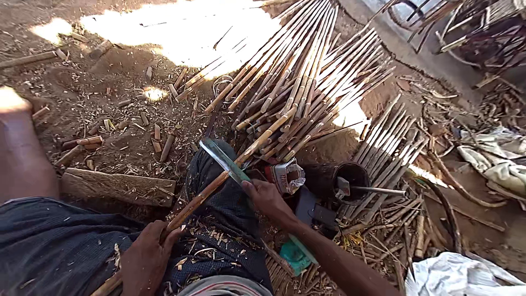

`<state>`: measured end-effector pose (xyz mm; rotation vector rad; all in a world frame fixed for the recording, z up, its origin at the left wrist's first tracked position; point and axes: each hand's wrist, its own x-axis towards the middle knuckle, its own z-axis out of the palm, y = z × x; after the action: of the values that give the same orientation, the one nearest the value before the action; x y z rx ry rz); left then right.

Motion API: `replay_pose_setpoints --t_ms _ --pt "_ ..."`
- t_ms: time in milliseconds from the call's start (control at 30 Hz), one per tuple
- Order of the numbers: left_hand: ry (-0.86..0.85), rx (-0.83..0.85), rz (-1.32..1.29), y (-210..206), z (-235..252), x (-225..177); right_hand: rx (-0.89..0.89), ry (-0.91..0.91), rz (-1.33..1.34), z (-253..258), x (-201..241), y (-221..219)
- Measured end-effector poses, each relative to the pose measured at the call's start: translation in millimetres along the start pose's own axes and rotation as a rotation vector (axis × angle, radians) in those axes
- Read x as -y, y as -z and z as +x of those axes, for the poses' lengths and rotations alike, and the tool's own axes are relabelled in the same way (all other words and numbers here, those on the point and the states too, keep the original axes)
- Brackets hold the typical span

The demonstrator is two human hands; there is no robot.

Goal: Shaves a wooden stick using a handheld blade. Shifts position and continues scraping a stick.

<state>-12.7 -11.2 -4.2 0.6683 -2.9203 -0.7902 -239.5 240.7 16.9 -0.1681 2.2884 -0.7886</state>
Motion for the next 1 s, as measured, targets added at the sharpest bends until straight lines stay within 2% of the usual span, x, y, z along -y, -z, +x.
replay_pose_setpoints --t_ms 67,167,300,333,400,433,467,567,600,700,733,833,867,967,1000 --pt "-0.005 -0.005 -0.004 0 -1 0 0.036 -0.033 0.017 10 -4 10" --pt "0.000 -0.041 -0.008 -7 3 -1 -0.118 -0.070 0.147 22 -12 13" --pt "0.014 -0.006 -0.017 -2 8 2 0.200 0.135 -0.118 -16 -3 -25" --pt "0.023 0.040 -0.029 1 10 4 0.162 0.110 -0.071 -13 -7 -23" --pt "0.086 0.195 -0.083 8 22 11 -0.090 -0.001 0.157 12 -21 -4" --pt "0.141 0.298 -0.134 12 29 15 -0.217 -0.038 0.213 20 -27 1" --pt "0.183 0.381 -0.190 15 37 19 -0.258 -0.037 0.195 20 -28 0" --pt "0.200 0.484 -0.322 21 51 28 -0.014 0.141 -0.128 -2 -13 -21" --pt "0.188 0.489 -0.342 21 51 29 0.019 0.149 -0.160 -7 -11 -23" --pt "0.185 0.496 -0.382 19 52 31 -0.199 0.031 0.090 6 -25 -7" --pt "0.201 0.511 -0.392 17 52 32 -0.230 0.015 0.097 7 -27 -7" --pt "0.234 0.546 -0.409 18 59 34 0.012 0.128 -0.186 -4 -9 -22" --pt "0.254 0.563 -0.426 20 59 34 0.040 0.127 -0.197 -8 -7 -23" --pt "0.277 0.598 -0.481 21 63 31 -0.193 0.018 0.085 6 -14 -10" --pt "0.276 0.610 -0.499 20 64 32 -0.207 0.016 0.086 6 -13 -12"
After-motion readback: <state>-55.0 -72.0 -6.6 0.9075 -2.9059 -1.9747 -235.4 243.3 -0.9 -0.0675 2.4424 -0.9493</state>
